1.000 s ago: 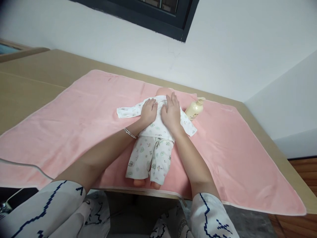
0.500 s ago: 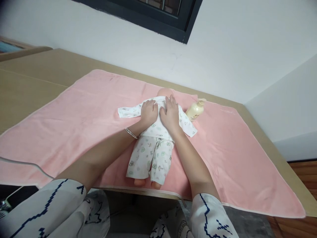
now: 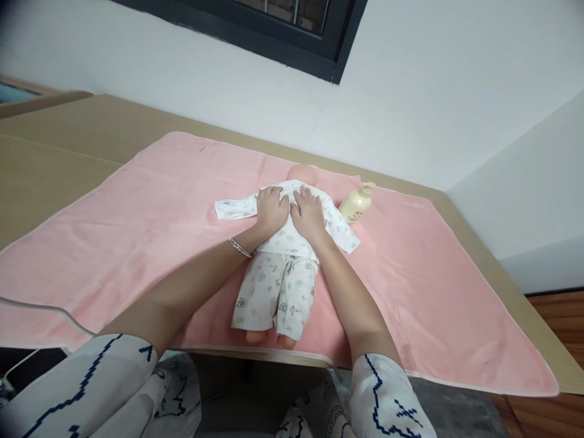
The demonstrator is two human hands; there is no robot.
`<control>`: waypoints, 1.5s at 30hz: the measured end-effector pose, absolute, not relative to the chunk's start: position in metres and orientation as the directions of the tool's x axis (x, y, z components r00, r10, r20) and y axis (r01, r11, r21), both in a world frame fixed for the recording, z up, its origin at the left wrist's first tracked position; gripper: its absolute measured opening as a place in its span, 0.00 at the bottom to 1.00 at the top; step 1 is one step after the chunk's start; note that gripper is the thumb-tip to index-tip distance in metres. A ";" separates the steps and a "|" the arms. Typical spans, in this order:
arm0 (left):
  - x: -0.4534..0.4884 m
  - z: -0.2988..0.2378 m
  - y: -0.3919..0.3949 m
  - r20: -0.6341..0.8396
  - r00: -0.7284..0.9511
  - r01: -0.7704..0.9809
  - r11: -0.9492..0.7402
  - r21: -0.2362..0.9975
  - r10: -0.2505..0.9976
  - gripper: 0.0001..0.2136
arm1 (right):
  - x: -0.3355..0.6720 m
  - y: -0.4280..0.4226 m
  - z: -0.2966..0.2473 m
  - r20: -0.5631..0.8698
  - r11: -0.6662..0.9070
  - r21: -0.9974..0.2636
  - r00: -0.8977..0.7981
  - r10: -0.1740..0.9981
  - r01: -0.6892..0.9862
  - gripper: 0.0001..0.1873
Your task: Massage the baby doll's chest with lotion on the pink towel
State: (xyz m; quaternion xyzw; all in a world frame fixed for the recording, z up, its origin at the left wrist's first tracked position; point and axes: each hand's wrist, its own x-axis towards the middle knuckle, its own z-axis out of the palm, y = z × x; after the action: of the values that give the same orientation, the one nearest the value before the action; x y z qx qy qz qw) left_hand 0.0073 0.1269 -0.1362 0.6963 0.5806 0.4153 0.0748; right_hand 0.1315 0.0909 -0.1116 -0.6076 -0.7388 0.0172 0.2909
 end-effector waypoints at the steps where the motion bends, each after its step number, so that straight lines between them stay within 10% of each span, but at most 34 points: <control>1: 0.007 -0.137 0.127 0.492 -0.017 0.746 -0.316 0.586 0.870 0.16 | 0.134 0.093 -0.114 0.362 0.266 -0.385 -0.121 0.924 0.884 0.28; 14: 0.005 -0.140 0.137 0.538 0.108 0.739 -0.430 0.519 0.836 0.17 | 0.139 0.088 -0.100 0.172 0.021 -0.349 0.042 0.984 0.937 0.32; 25: 0.004 -0.126 0.128 0.440 0.105 0.686 -0.385 0.618 0.892 0.16 | 0.156 0.042 -0.028 0.311 0.461 -0.560 -0.341 0.887 0.688 0.27; 34: 0.051 -0.086 0.100 0.301 0.040 -0.058 -0.298 0.953 0.953 0.14 | 0.242 0.054 -0.013 0.467 0.187 -0.673 0.215 0.858 0.715 0.29; 38: 0.091 -0.055 0.099 0.021 0.277 -0.418 0.100 0.903 0.961 0.20 | 0.250 0.064 -0.020 0.464 0.124 -0.644 0.258 0.847 0.755 0.32; 45: 0.134 -0.030 0.122 -0.117 0.462 -0.535 0.382 0.754 0.879 0.32 | 0.247 0.082 -0.040 0.503 0.181 -0.475 0.097 0.859 0.861 0.30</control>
State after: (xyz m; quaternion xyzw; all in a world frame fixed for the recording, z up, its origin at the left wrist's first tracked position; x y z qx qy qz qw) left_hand 0.1343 0.1217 -0.0295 0.3292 0.2612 0.4479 0.7892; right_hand 0.2474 0.0821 -0.0405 -0.6397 -0.6720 -0.0016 0.3730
